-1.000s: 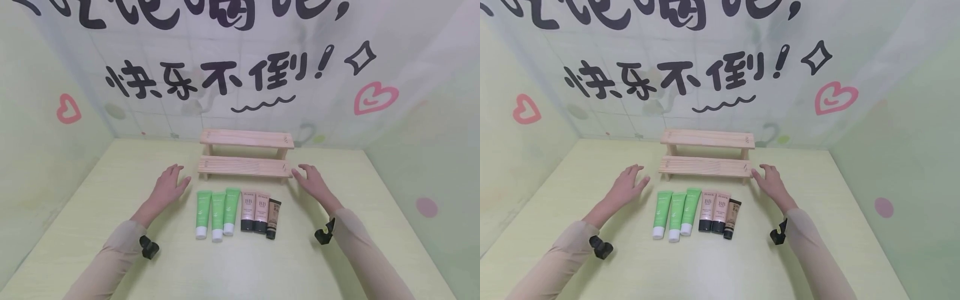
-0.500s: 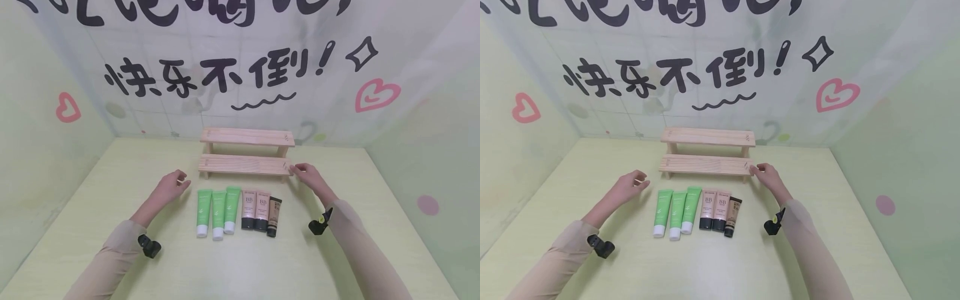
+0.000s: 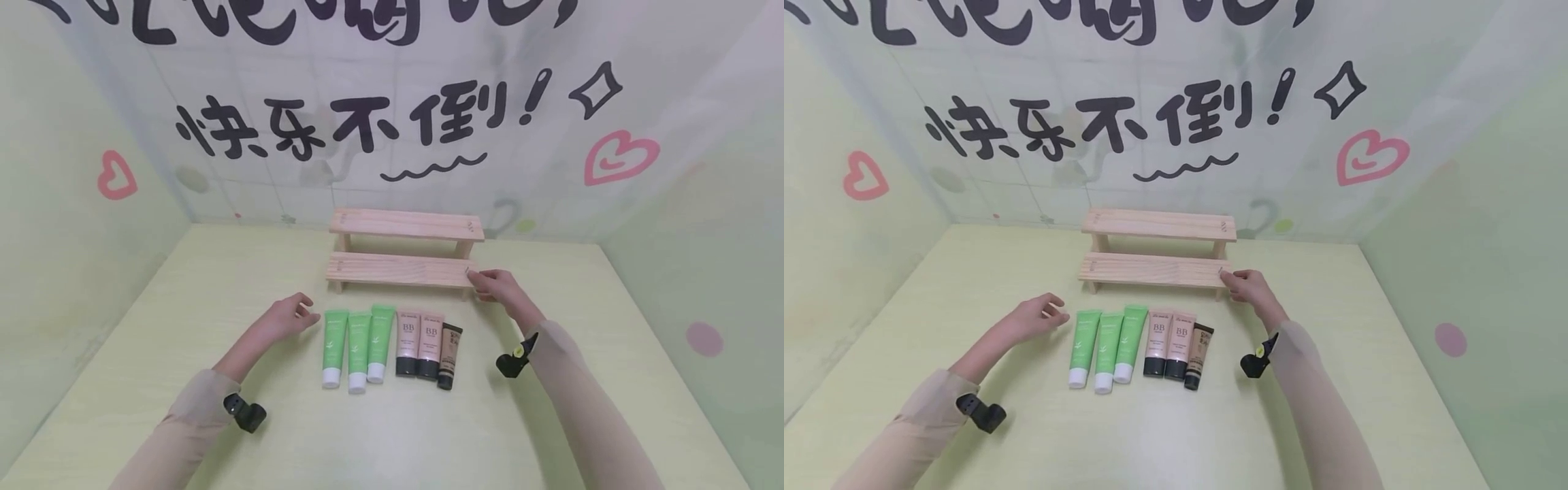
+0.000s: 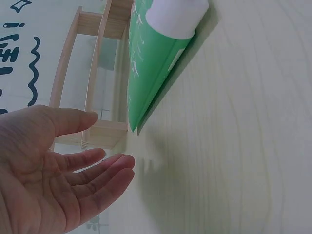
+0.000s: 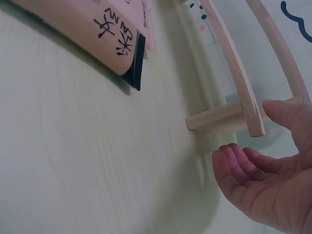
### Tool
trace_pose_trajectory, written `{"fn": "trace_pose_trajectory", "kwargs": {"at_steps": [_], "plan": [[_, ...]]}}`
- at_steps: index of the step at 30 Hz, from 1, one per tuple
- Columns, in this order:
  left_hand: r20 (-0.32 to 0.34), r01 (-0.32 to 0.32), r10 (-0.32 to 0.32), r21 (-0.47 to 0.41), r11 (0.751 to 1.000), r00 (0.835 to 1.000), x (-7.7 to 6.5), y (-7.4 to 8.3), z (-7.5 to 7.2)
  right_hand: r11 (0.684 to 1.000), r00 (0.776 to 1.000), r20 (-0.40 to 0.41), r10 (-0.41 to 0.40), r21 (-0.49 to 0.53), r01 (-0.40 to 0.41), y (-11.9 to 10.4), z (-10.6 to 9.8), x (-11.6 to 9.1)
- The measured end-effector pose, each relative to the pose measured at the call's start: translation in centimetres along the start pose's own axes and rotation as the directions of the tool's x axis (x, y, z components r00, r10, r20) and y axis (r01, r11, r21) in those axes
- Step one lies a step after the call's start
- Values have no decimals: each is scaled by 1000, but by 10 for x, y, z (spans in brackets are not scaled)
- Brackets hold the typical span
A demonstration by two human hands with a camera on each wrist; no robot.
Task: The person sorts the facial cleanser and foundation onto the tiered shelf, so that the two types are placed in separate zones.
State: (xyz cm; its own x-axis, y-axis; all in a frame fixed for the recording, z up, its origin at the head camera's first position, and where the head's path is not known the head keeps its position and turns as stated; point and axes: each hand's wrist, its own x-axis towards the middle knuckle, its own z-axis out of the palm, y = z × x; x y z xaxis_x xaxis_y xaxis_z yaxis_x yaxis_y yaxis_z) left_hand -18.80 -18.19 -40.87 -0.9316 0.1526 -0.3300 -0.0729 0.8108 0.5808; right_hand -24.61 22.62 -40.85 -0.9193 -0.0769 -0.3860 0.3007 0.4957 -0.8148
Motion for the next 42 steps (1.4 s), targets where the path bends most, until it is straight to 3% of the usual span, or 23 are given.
{"fn": "trace_pose_trajectory", "kwargs": {"at_steps": [10,26,31,42], "plan": [[90,47,-42,-47,998,995,-5,4,13,990,1000,23,-7,143,3,-1,4,4],[79,68,-62,-74,995,995,-5,11,30,961,996,-12,91,262,-84,-5,4,10],[95,98,-88,-112,989,992,-6,14,33,950,995,11,101,295,-99,-7,3,12],[153,169,-155,-89,982,976,-6,24,39,928,992,0,123,355,-115,-10,7,9]]}}
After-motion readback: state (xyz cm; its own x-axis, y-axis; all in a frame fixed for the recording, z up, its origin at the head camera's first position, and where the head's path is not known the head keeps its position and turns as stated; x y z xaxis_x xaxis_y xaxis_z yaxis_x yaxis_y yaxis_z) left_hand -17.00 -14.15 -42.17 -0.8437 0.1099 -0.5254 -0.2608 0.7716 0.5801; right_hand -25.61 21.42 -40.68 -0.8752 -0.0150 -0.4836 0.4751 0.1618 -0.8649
